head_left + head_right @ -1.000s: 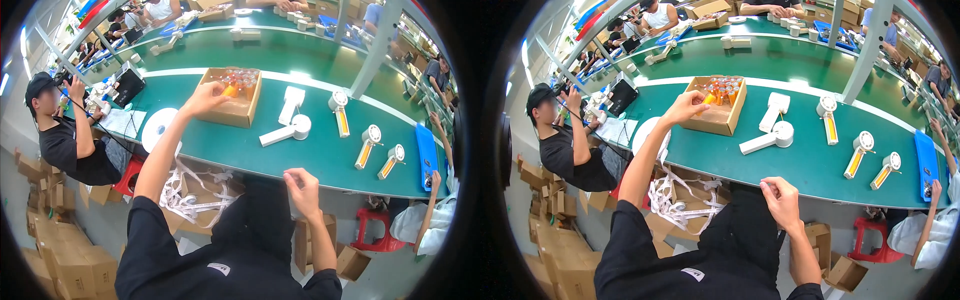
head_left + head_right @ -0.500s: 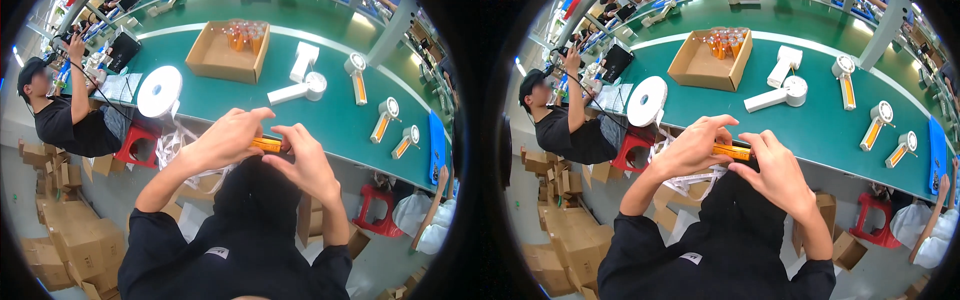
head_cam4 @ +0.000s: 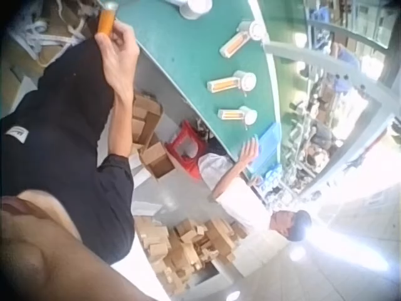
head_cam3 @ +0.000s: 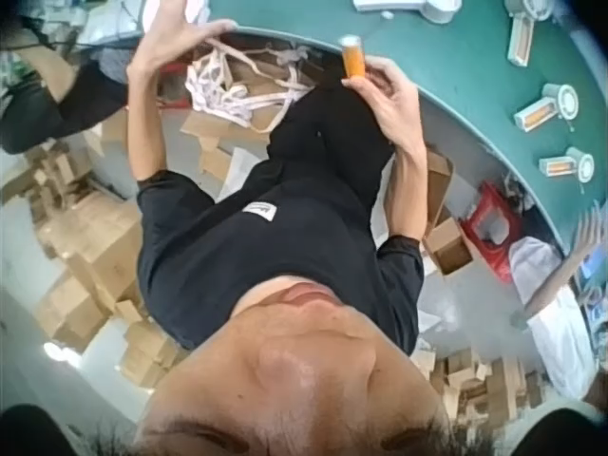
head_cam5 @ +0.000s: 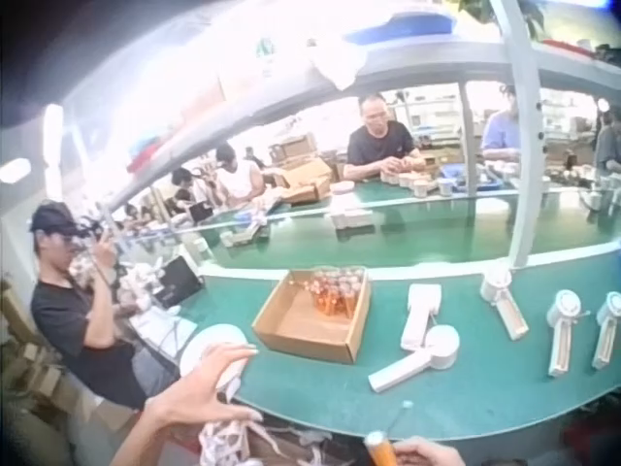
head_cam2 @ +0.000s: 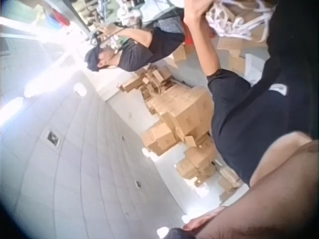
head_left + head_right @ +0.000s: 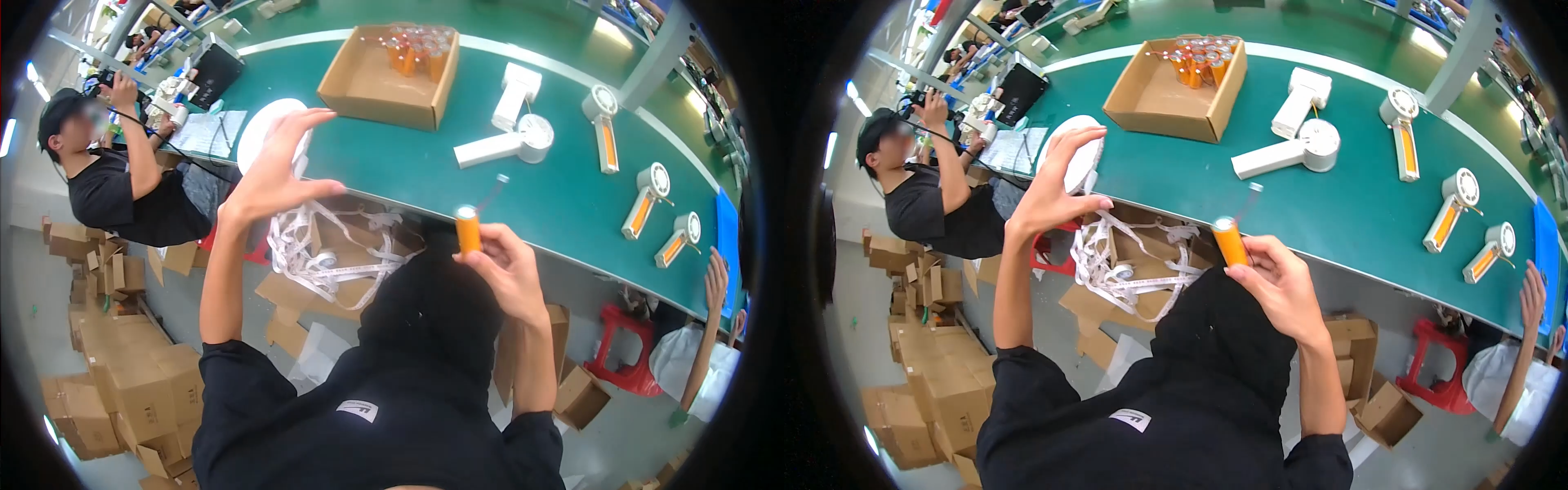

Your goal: The person assembles handheld fans by applying double-sided adhesive tape to battery packs by hand, then inserting the battery packs into plastic fan housings.

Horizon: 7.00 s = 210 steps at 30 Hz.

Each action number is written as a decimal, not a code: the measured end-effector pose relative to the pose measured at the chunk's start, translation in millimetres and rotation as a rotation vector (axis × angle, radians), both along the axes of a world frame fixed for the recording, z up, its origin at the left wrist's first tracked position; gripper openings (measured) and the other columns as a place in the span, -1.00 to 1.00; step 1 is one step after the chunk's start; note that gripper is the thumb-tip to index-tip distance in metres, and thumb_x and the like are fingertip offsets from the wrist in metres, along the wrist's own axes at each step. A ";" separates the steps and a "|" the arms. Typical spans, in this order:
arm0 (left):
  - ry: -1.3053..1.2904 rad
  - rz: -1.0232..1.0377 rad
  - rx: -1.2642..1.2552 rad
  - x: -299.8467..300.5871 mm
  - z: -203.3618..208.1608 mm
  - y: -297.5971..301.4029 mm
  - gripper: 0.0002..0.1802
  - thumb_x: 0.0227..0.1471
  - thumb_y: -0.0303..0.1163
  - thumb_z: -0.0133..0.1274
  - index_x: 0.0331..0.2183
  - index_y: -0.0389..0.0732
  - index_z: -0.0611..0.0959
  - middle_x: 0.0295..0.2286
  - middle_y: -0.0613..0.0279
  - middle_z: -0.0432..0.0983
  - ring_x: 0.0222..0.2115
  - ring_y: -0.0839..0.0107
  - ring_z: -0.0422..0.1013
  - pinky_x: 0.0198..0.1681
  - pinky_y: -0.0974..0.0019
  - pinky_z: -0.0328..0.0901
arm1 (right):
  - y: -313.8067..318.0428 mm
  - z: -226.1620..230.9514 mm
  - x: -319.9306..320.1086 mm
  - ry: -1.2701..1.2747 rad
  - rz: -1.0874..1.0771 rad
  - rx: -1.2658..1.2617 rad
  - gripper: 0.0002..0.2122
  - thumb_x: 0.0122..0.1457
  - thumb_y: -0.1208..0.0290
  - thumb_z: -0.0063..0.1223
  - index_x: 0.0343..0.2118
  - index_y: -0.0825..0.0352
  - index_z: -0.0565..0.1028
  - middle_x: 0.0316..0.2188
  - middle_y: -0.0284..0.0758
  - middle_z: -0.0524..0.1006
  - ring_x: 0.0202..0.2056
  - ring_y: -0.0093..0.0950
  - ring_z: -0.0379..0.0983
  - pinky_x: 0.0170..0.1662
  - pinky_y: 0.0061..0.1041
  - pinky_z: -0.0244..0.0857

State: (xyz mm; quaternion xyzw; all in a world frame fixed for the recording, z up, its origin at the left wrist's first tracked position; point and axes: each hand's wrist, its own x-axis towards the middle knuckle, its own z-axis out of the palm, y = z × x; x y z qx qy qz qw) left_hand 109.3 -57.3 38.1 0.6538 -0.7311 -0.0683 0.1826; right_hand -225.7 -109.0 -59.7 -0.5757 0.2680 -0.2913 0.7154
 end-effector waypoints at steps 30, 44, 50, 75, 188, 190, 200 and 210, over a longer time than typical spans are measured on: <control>1.897 0.231 -0.236 -53.5 -111.8 72.9 -0.41 0.15 -0.35 0.10 0.13 -0.33 0.29 0.03 0.09 0.39 0.07 0.25 0.34 0.16 0.07 0.23 | 18.0 27.0 62.6 -0.191 0.133 -0.130 -0.72 0.11 0.50 0.19 -0.13 0.46 0.47 -0.17 -0.23 0.53 -0.17 -0.45 0.46 -0.01 -0.48 0.28; 2.321 0.066 -0.233 -114.3 -97.4 34.9 -0.57 0.27 -0.15 -0.13 0.07 -0.14 0.41 -0.04 0.09 0.47 -0.05 0.18 0.43 0.06 -0.21 0.31 | 88.4 -7.3 19.9 0.029 0.003 -0.320 -0.66 0.03 0.49 0.29 -0.15 0.49 0.47 0.16 -0.03 0.22 0.14 -0.17 0.24 0.15 -0.32 0.16; 2.060 0.249 -0.262 -132.1 -100.4 50.1 -0.49 0.28 -0.16 -0.15 0.16 -0.15 0.23 0.07 0.04 0.33 0.01 0.11 0.36 -0.01 -0.22 0.36 | 73.8 0.3 -8.2 -0.087 -0.204 -0.117 -0.63 0.12 0.57 0.16 0.00 0.49 0.39 -0.02 -0.13 0.43 -0.07 -0.37 0.46 0.03 -0.45 0.32; 1.904 0.286 -0.124 -179.5 -93.2 65.4 -0.38 0.25 -0.16 -0.08 0.18 -0.27 0.13 0.04 -0.04 0.33 -0.04 0.11 0.43 -0.19 0.06 0.49 | 55.3 20.6 -14.1 0.035 -0.468 -0.289 -0.73 0.09 0.49 0.25 -0.20 0.52 0.48 -0.45 -0.30 0.48 -0.44 -0.56 0.38 -0.33 -0.61 0.29; 2.154 0.471 -0.266 -109.1 -106.5 76.4 -0.61 0.23 -0.18 -0.03 -0.03 -0.23 0.45 -0.38 0.28 0.39 -0.43 0.42 0.10 -0.38 0.33 0.09 | -20.1 43.8 -45.1 -1.035 -0.180 0.029 -0.24 -0.03 -0.60 -0.47 -0.68 0.22 0.11 -0.73 -0.50 0.04 -0.67 -0.60 -0.13 -0.59 -0.52 -0.19; 2.088 0.443 -0.208 -69.3 -133.5 60.2 -0.61 0.22 -0.14 0.00 -0.05 -0.22 0.48 -0.36 0.26 0.43 -0.41 0.44 0.19 -0.36 0.34 0.13 | -18.4 40.3 -46.6 -0.967 -0.164 0.037 -0.28 0.02 -0.55 -0.44 -0.54 0.21 0.13 -0.63 -0.45 0.11 -0.59 -0.59 -0.02 -0.54 -0.53 -0.06; 1.612 0.676 0.284 -33.2 -185.0 49.5 -0.15 0.04 0.46 -0.21 -0.16 -0.23 0.44 -0.37 0.22 0.43 -0.42 0.42 0.36 -0.33 0.29 0.31 | 25.1 -34.1 -105.3 -0.195 -0.597 0.015 -0.59 0.18 0.02 0.14 -0.35 0.22 0.18 -0.38 -0.39 0.31 -0.38 -0.63 0.26 -0.35 -0.64 0.15; 0.401 0.016 -0.133 -128.6 -116.8 23.5 -0.77 -0.08 -0.47 0.26 -0.48 -0.29 0.50 -0.56 0.18 0.43 -0.47 0.33 0.37 -0.39 0.28 0.27 | 88.4 -106.0 -141.4 0.408 -0.672 0.341 -0.73 0.15 0.38 0.23 -0.30 0.38 0.33 -0.46 -0.43 0.41 -0.43 -0.65 0.36 -0.37 -0.62 0.32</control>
